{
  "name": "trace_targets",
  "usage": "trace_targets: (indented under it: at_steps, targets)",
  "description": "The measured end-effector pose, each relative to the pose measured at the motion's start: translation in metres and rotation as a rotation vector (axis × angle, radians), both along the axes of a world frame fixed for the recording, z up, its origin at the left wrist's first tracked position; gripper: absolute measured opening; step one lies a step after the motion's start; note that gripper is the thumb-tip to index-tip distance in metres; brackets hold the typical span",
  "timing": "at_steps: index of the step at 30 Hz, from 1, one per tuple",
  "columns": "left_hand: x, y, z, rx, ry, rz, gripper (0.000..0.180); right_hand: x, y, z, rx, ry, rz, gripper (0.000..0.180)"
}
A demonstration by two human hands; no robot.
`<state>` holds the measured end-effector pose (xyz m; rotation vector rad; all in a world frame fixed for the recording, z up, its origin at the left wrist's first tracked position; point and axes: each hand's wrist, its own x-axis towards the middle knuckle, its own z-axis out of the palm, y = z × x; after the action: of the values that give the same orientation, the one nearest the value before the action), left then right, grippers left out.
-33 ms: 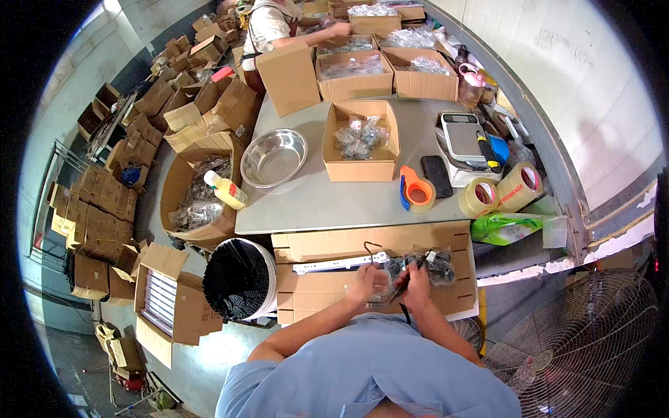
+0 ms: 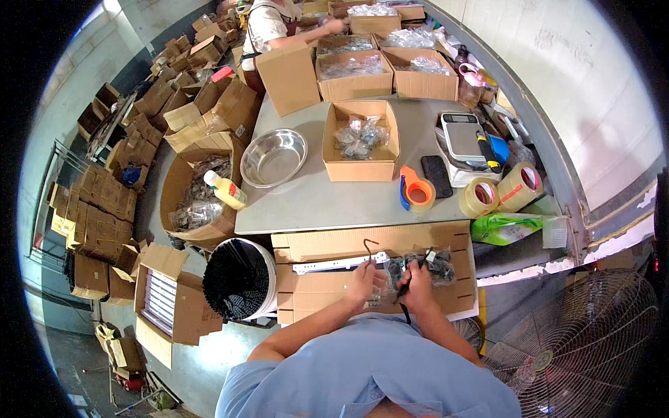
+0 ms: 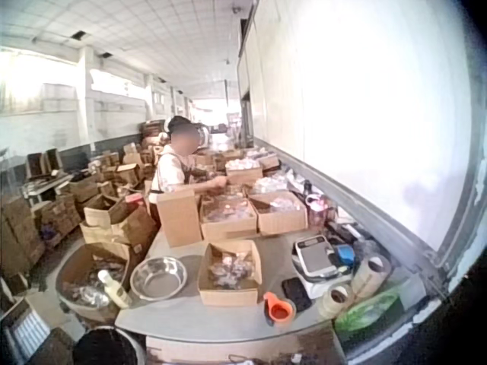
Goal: The person packs various drawer and furniture components, including metal slides and plastic fittings, into a long cardboard box before sealing it with tape and placing it onto a stack.
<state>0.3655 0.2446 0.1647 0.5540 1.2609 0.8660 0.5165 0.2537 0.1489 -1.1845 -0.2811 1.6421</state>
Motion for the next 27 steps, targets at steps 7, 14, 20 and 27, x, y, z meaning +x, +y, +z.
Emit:
trace_targets:
  at_steps: [7, 14, 20, 27]
  targets:
    - [0.013, -0.014, -0.045, 0.71, 0.835, -0.67, 0.043, -0.015, -0.002, -0.014, 0.056, -0.012, 0.368, 0.018]
    - [-0.048, -0.039, -0.05, 0.523, 0.596, -0.499, 0.068, 0.031, 0.019, -0.033, 0.315, -0.168, 0.314, 0.027]
    - [-0.076, -0.089, -0.059, 0.363, 1.327, -1.084, 0.087, 0.067, 0.056, -0.023, 0.757, -1.615, 0.722, 0.015]
    - [-0.076, -0.086, -0.109, 0.755, 1.507, -1.166, 0.095, 0.072, 0.038, -0.081, 1.078, -1.65, 0.885, 0.022]
